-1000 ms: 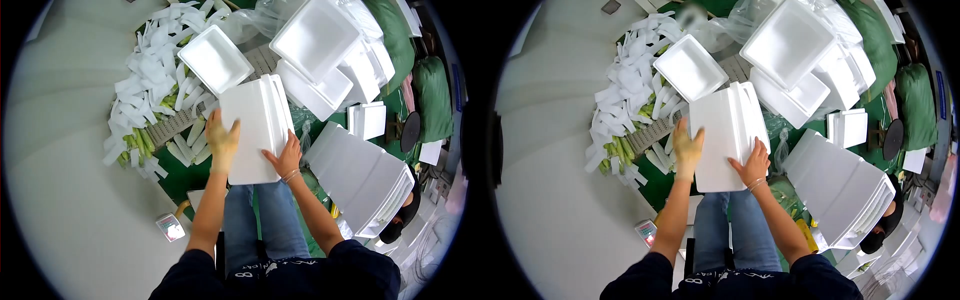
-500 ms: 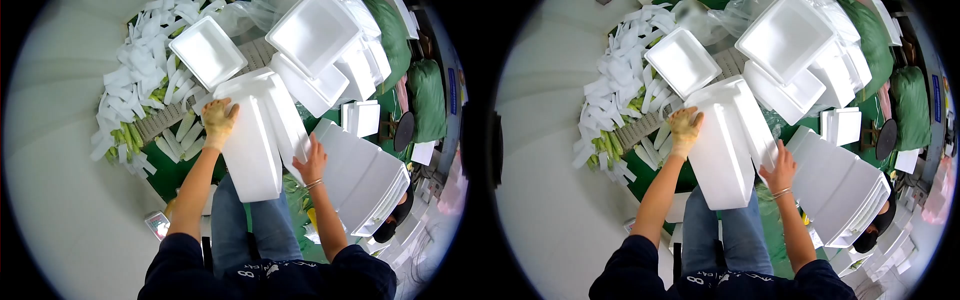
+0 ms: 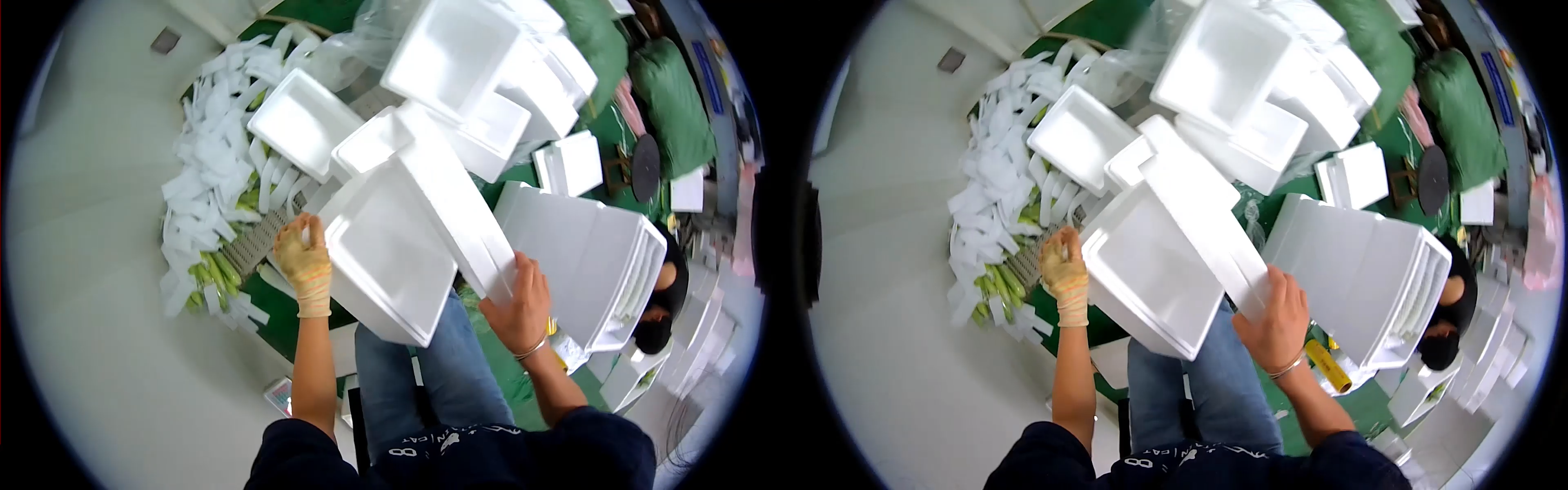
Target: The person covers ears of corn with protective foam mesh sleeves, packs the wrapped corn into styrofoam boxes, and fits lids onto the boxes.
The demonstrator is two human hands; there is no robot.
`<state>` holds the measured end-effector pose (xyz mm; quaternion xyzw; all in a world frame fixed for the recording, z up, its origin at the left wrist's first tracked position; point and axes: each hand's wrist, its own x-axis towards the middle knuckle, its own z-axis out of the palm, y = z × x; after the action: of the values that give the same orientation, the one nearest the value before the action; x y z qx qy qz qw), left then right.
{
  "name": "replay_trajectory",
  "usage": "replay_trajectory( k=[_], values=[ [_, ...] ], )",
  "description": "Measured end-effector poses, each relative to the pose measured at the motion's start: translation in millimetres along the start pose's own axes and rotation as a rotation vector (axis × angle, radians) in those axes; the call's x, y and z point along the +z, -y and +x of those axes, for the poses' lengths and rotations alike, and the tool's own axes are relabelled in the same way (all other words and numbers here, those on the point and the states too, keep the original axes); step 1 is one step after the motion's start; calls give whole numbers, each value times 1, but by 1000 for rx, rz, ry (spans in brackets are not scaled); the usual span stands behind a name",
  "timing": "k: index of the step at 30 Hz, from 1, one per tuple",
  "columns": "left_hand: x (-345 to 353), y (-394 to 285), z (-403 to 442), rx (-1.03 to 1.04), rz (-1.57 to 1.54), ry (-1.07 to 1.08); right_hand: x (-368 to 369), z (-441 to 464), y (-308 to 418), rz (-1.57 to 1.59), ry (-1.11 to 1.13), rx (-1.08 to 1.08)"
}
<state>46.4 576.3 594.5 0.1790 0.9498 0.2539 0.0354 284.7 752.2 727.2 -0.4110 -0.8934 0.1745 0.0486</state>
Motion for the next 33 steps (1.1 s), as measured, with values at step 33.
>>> replay_trajectory(
  k=[33],
  values=[
    [57,108,-126,-529,68,-91,235,76,-95,17,845,-428]
  ],
)
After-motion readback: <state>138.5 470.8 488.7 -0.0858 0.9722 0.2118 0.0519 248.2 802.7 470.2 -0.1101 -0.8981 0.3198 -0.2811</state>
